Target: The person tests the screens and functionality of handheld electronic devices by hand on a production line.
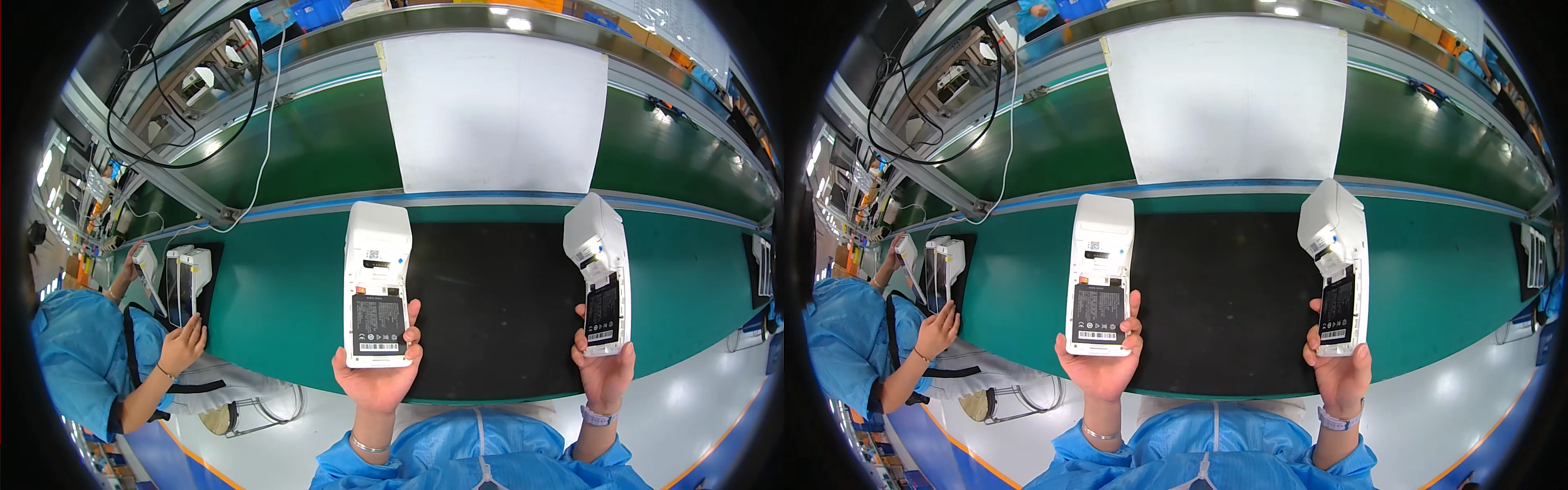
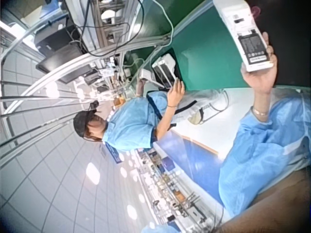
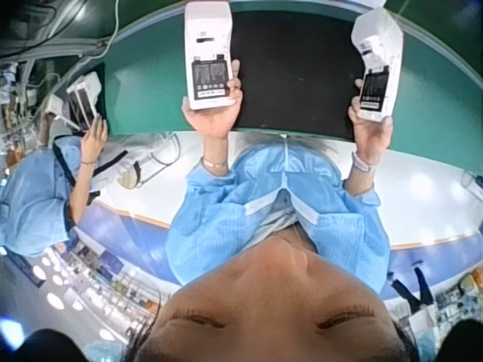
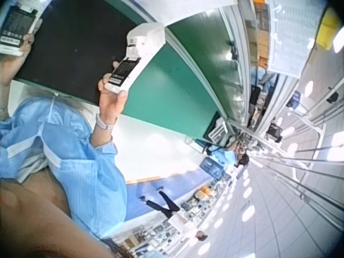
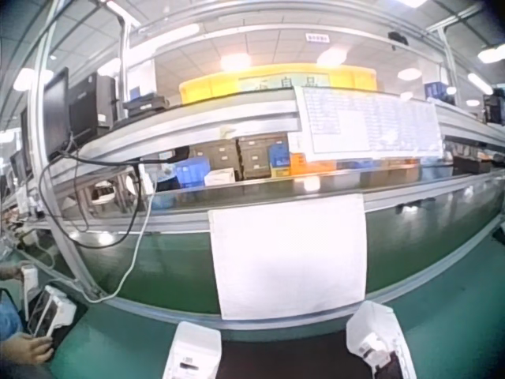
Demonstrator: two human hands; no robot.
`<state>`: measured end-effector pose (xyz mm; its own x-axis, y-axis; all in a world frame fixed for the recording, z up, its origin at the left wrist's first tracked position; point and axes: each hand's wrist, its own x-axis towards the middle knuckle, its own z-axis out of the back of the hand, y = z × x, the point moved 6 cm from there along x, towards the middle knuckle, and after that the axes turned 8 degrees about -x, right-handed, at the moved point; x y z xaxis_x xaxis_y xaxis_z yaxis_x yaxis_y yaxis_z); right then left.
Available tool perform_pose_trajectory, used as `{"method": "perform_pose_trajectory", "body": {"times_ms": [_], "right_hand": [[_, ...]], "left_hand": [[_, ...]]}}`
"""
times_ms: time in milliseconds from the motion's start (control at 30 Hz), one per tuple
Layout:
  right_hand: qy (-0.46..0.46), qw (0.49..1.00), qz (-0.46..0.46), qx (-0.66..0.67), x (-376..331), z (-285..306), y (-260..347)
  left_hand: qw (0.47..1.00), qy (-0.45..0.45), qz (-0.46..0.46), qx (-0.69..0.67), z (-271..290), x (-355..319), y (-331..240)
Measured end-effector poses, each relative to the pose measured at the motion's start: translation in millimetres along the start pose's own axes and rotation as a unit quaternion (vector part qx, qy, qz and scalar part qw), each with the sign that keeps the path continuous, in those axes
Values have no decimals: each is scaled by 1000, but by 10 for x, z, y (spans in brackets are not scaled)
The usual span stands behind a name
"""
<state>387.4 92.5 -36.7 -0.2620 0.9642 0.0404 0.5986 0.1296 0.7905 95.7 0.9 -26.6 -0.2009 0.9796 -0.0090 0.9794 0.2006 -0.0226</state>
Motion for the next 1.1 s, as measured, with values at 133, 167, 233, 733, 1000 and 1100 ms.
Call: {"method": "perform_pose_trajectory", "body": {"times_ms": [133,167,233,733,1000,1100], "right_hand": [[-5,1000,-2,-12,8,-52,20],[-6,1000,-3,-15,6,-58,20],[-9,1000,-3,-19,5,-74,23],[-33,997,-27,-69,15,-152,88],[-34,996,-23,-77,11,-170,101],[-35,996,-23,-75,10,-175,102]], "left_hand": [[1000,0,-3,12,-4,-3,-4],[1000,3,-1,30,5,1,-3],[999,5,4,46,20,4,2],[985,7,-23,171,-15,-1,55],[988,2,-26,152,-42,-11,61],[987,0,-25,160,-57,-14,65]]}}
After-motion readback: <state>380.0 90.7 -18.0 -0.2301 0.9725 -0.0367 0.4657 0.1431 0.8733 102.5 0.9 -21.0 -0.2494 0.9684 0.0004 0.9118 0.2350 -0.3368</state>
